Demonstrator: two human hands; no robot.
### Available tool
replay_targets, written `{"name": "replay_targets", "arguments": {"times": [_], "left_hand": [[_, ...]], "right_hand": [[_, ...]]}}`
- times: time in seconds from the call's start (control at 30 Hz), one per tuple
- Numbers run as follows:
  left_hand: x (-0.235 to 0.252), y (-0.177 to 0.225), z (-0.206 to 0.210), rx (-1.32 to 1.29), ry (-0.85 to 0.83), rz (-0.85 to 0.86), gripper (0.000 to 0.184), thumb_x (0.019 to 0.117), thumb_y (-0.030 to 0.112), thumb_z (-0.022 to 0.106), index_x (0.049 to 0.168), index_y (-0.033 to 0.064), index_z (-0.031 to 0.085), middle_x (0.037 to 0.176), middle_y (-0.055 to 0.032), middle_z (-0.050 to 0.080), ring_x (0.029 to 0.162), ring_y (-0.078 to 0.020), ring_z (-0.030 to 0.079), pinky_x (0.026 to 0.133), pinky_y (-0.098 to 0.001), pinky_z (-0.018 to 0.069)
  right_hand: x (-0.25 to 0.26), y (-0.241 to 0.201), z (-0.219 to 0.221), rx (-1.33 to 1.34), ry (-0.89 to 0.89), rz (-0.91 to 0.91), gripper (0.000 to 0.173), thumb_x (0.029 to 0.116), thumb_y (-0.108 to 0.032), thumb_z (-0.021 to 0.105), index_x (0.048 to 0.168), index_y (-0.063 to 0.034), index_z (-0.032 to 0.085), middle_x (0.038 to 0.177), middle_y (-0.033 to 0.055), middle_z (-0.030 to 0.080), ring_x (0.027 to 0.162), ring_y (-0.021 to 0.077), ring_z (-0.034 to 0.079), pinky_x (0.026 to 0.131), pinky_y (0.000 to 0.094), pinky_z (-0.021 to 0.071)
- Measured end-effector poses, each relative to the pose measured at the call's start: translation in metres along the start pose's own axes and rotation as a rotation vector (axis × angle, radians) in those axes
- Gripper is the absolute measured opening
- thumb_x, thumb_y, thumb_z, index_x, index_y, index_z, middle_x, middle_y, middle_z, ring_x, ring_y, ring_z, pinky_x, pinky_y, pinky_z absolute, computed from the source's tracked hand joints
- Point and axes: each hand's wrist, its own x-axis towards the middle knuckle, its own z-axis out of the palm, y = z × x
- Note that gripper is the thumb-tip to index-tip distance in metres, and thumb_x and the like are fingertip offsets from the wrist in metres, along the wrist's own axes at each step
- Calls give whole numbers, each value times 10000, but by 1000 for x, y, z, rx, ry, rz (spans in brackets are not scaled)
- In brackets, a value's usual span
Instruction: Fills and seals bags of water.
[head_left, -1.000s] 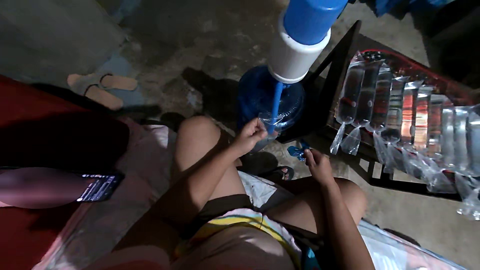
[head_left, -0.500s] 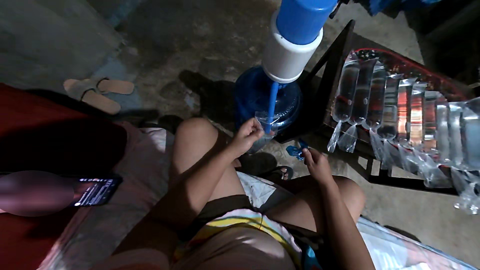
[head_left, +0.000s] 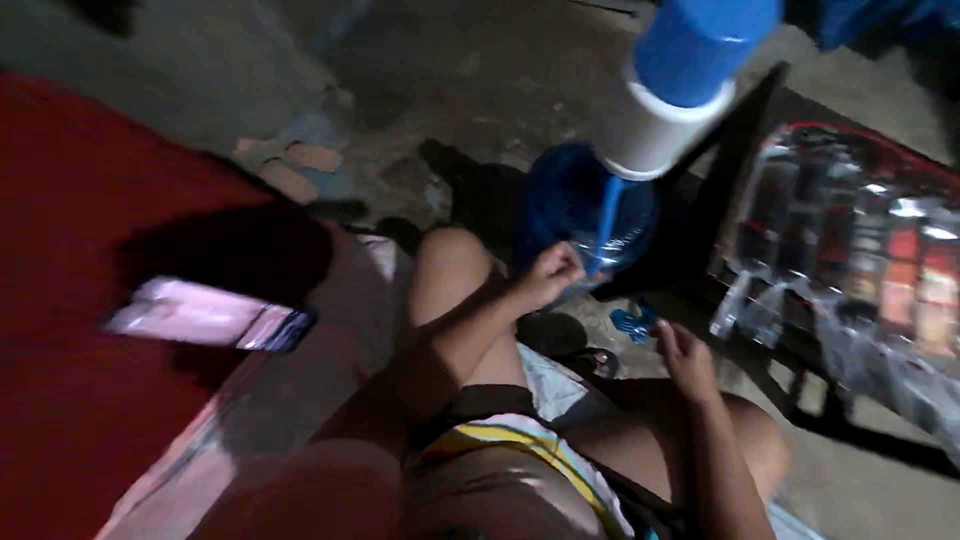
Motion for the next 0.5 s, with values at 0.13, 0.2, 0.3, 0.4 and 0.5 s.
{"name": "replay_targets", "arguments": {"times": [0.13,0.2,0.3,0.4,0.5], "left_hand": [[-2,14,-1,44,-21,-65,225,1016,0,495,1180,-153,522,1024,-172,623,913,-124,603,849,-283,510],[-1,21,-3,68,-61,-96,243,1026,-7,478,1201,-172,510,1087,-231,621,983,-171,611,899,-306,502],[-1,26,-5,107,-97,-104,231,1037,8,476,1179,-171,513,1060,-222,614,946,-154,590,864,-277,486],[-1,30,-7,97,-119,-132,226,1045,12,465,1182,-164,503,1079,-221,617,948,-138,590,860,-265,483],[-1,26,-6,83,-138,-130,209,1044,13,470,1166,-154,502,1059,-204,617,931,-120,586,845,-254,479]], "right_hand": [[-1,1,7,3,29,-68,438,1106,-234,411,1089,134,649,797,152,620,644,132,544,645,345,503],[-2,1,8,2,36,-85,440,1103,-227,412,1081,147,644,818,170,628,663,135,550,661,346,502],[0,6,11,-16,59,-116,455,1094,-238,406,1033,138,656,783,144,622,639,113,538,635,324,487],[1,6,11,-19,57,-110,456,1100,-238,400,1036,132,658,768,125,611,634,100,522,630,304,474],[0,5,11,-20,63,-103,451,1098,-238,400,1026,125,658,748,105,594,623,90,511,618,293,464]]}}
